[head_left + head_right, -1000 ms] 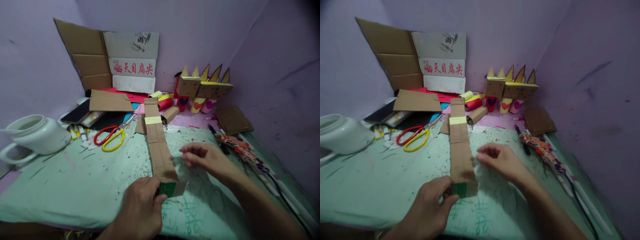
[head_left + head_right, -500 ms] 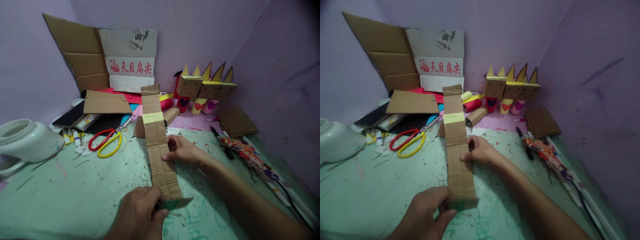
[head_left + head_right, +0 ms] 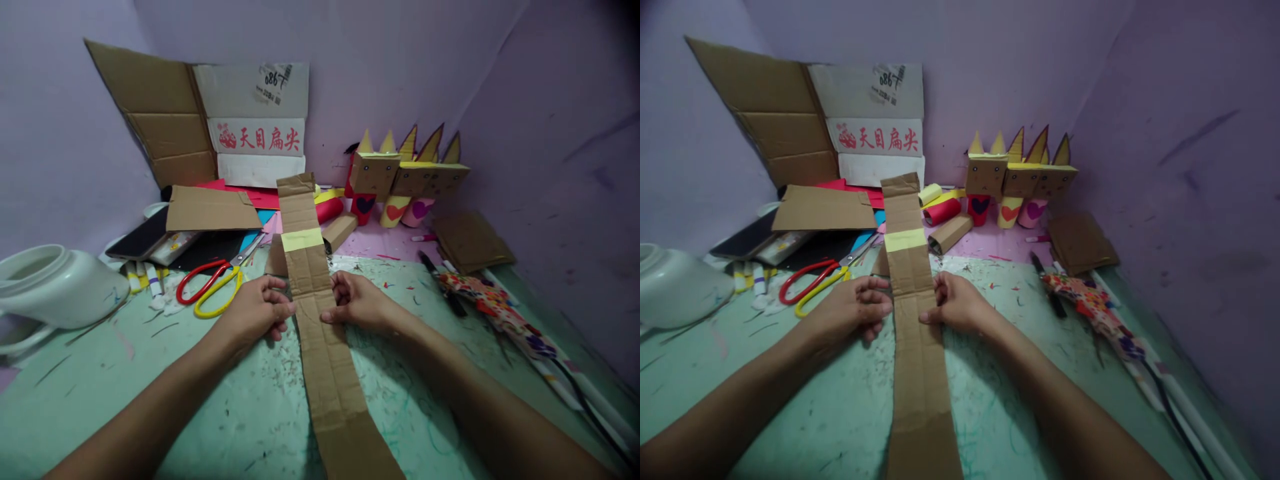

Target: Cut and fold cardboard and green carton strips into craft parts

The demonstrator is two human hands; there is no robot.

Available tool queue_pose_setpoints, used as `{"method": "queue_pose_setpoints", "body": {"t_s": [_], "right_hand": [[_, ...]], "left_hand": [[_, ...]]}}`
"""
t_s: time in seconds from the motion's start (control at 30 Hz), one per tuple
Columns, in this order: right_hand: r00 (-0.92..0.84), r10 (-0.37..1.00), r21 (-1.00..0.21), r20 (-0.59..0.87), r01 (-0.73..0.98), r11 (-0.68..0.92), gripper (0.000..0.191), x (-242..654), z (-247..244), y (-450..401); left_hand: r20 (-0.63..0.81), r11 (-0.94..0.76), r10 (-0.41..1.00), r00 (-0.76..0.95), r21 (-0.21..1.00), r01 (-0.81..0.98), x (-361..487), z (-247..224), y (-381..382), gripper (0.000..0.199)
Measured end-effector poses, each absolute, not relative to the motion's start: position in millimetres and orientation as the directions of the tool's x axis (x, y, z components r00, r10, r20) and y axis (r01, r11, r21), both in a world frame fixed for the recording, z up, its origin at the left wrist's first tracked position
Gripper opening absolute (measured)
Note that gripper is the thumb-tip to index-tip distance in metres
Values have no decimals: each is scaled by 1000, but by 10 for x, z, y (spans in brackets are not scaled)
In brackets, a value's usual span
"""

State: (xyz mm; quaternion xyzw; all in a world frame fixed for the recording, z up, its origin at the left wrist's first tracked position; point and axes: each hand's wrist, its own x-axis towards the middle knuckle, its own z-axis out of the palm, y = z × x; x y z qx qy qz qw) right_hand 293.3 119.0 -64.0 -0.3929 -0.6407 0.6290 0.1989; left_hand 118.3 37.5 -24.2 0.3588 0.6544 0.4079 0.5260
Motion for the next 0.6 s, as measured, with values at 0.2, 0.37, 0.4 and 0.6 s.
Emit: {"method": "queue_pose_setpoints", "body": {"t_s": [0.2,0.37,0.4,0.6], "right_hand": [[-634,738,-967,-231,234,-102,42,2941,-690,1203],[-670,709,-969,-222,235,-81,41,2964,-629,1185],[-683,696,-969,-219,237,-72,43,2974,-606,1178],[-708,681,-951,-185,302,57,48,3018,-572,1151]], "left_hand": [[-413,423,902,-130,904,59,1271,-349,492,28],[-293,313,947,-128,934,175,1352,-396,427,46],[-223,252,965,-137,936,247,1366,-420,406,50],[-57,142,987,-152,752,643,1413,-476,319,51]]}}
